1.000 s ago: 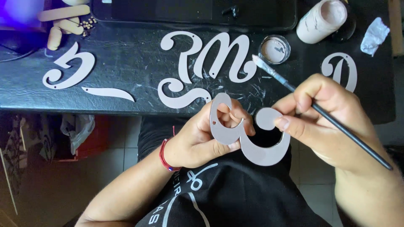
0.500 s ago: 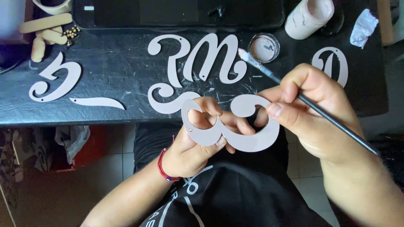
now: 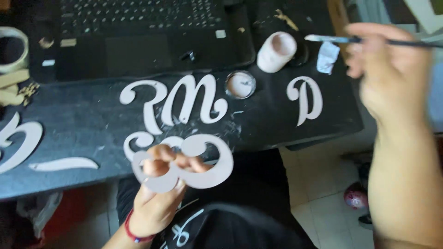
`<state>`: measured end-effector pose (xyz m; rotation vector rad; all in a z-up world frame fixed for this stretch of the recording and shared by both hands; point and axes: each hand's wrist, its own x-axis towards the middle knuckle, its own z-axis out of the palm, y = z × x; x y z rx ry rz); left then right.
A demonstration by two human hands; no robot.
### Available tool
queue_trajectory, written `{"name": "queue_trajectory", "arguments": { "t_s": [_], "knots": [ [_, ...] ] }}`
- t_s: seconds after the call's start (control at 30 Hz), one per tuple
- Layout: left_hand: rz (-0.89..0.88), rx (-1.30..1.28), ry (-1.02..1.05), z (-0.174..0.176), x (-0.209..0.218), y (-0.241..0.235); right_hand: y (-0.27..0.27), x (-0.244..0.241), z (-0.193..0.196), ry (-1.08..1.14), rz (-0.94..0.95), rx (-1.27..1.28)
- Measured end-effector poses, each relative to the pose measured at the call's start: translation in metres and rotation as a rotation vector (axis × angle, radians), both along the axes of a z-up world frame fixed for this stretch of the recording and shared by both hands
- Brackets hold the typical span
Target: A person is painting a wooden letter 'E' with white paint at a desk, using a paintbrush and rotating the letter to reach all sides.
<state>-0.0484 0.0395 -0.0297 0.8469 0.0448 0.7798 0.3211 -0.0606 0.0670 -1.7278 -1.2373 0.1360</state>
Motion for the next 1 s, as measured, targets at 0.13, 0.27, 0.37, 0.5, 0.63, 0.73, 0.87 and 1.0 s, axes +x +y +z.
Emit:
{"name": "queue_trajectory", "arguments": {
  "t_s": [0.13, 0.27, 0.37, 0.5, 0.63, 0.73, 0.87, 1.0],
  "knots": [
    [0.032, -0.101, -0.006, -0.006, -0.005, -0.002, 0.039, 0.015, -0.008, -0.068, -0.145, -0.181],
    [0.073, -0.16, -0.008, -0.014, -0.015, -0.002, 0.057, 0.013, -0.02, -0.285, -0.148, -0.254],
    [0.076, -0.159, -0.014, -0.028, -0.024, 0.0, 0.064, 0.02, -0.03, -0.512, -0.063, -0.202],
    [0.084, -0.15, -0.029, -0.037, -0.028, 0.007, 0.068, 0.029, -0.04, -0.632, -0.069, -0.197],
    [0.127, -0.112, 0.104, -0.034, -0.026, 0.013, 0.072, 0.027, -0.043, -0.554, -0.087, -0.294],
    [0.099, -0.114, 0.091, -0.035, -0.024, 0.016, 0.074, 0.025, -0.043, -0.529, -0.058, -0.278],
    [0.112, -0.123, 0.154, -0.032, -0.022, 0.018, 0.076, 0.02, -0.041, -0.464, -0.065, -0.35],
    [0.112, -0.11, 0.099, -0.035, -0.022, 0.018, 0.074, 0.029, -0.043, -0.483, -0.049, -0.335]
  ]
}}
